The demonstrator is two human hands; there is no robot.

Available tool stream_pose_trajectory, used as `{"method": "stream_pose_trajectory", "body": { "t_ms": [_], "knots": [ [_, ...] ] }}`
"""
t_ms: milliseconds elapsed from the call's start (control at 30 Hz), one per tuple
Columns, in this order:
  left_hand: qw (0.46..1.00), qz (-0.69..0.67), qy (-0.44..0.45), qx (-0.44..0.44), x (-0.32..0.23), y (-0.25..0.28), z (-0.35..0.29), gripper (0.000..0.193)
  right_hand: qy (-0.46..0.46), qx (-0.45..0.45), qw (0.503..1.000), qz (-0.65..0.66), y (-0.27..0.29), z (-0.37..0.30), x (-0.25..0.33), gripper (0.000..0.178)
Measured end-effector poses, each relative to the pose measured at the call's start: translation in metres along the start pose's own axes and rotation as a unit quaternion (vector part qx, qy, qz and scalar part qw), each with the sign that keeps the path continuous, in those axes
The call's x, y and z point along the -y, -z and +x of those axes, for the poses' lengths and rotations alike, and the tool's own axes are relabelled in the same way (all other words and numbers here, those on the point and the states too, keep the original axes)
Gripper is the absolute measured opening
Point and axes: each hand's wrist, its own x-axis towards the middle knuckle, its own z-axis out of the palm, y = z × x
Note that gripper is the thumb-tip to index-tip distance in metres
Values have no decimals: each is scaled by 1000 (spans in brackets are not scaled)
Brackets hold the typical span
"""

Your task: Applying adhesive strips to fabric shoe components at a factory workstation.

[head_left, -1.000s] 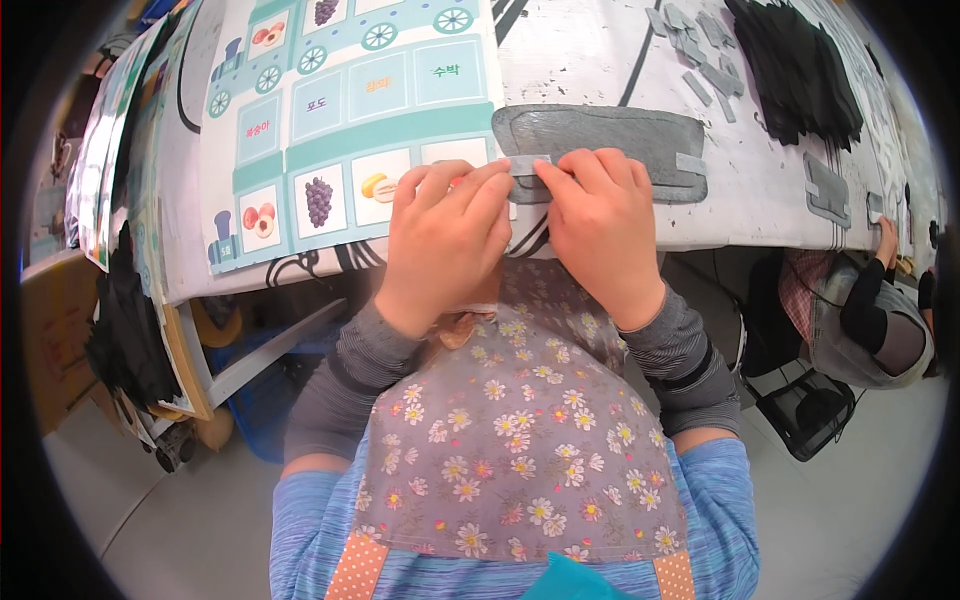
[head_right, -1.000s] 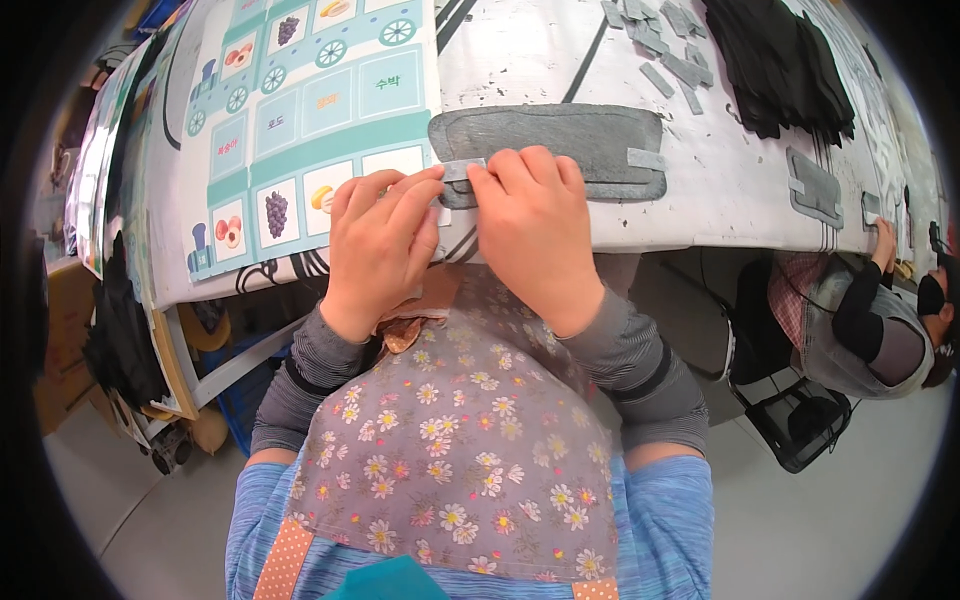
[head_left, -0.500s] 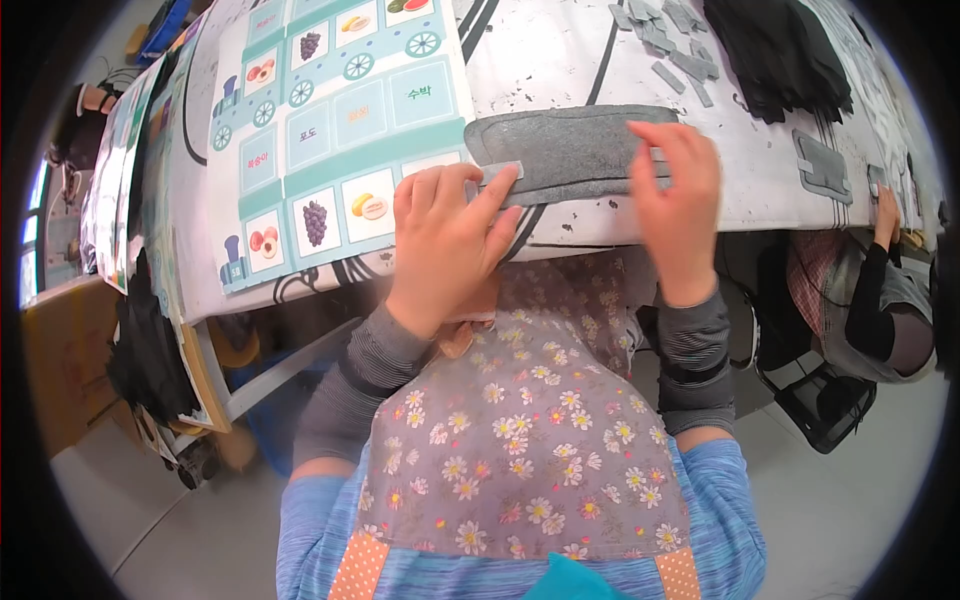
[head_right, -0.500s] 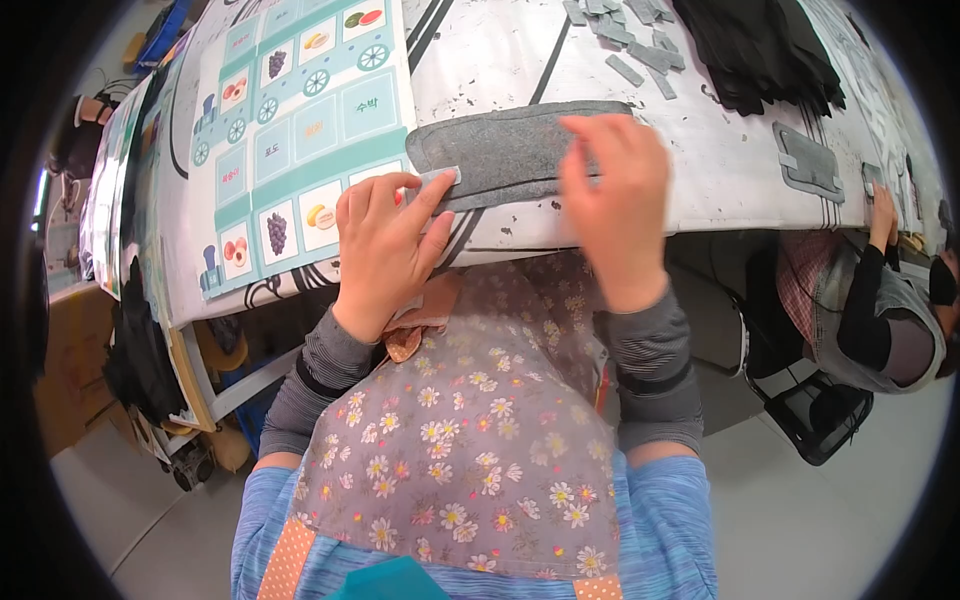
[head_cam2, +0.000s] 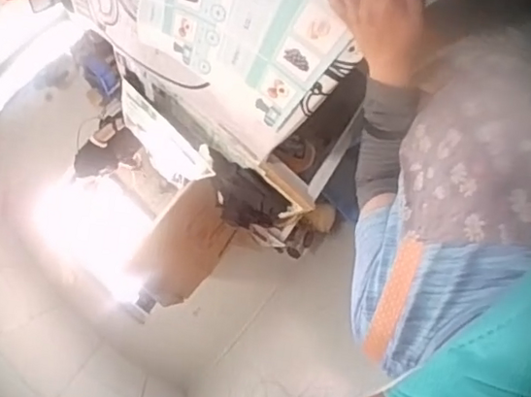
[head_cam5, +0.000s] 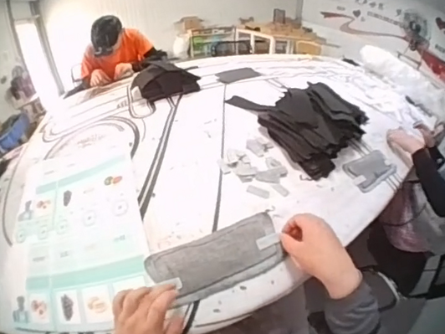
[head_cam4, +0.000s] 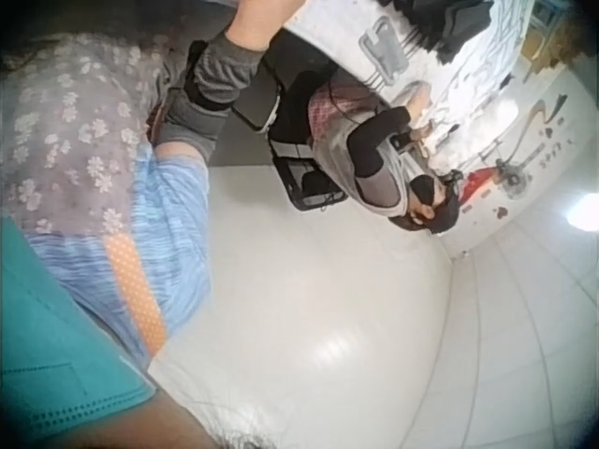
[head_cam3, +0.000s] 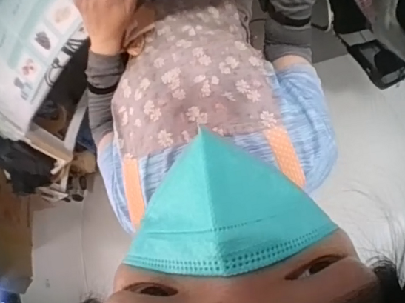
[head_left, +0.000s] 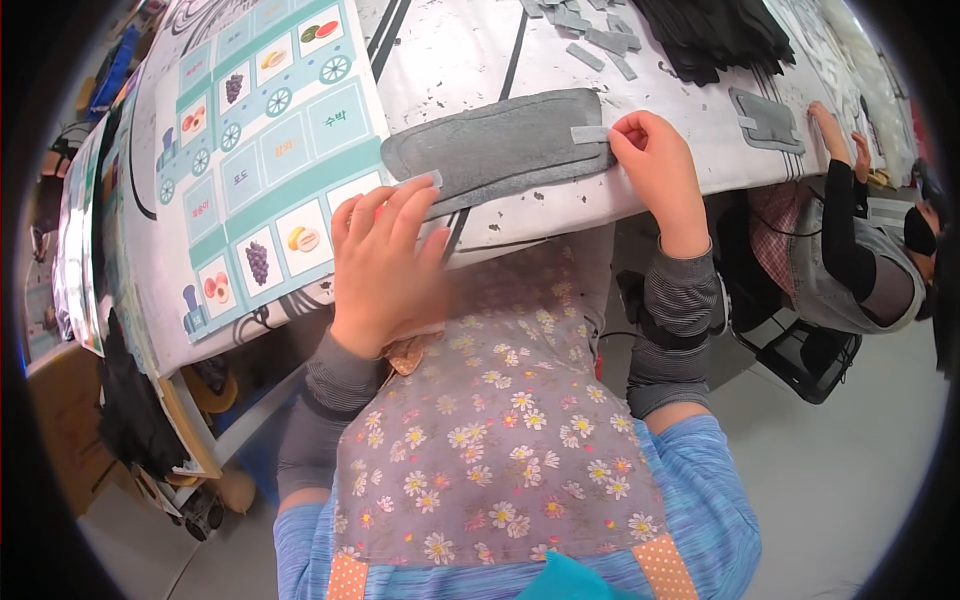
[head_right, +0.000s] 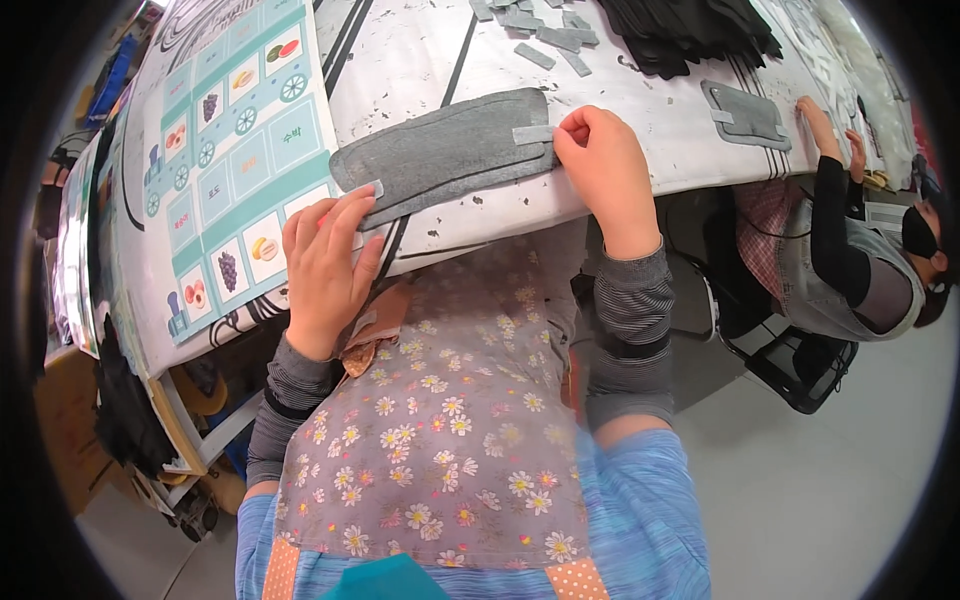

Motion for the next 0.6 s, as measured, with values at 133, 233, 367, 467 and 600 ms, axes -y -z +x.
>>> {"method": "stream_pose_trajectory", "body": {
  "t_ms": [133, 233, 367, 467, 600],
  "knots": [
    [995, -62, 36, -64, 2, 2, -3, 36, -18, 32, 999, -3, -1, 4, 1, 18],
    [969, -125, 68, -203, 14, -11, -13, 33, -30, 43, 999, 0, 1, 10, -6, 18],
    [951, -183, 111, -222, 18, -13, -14, 28, -60, 62, 996, 9, 3, 15, -6, 19],
    [972, -116, 93, -184, 15, -12, -14, 25, -72, 65, 995, 34, 5, 15, -6, 19],
    [975, -96, 93, -176, 10, -8, -9, 20, -56, 53, 996, -40, 5, 12, 6, 19]
  ]
}}
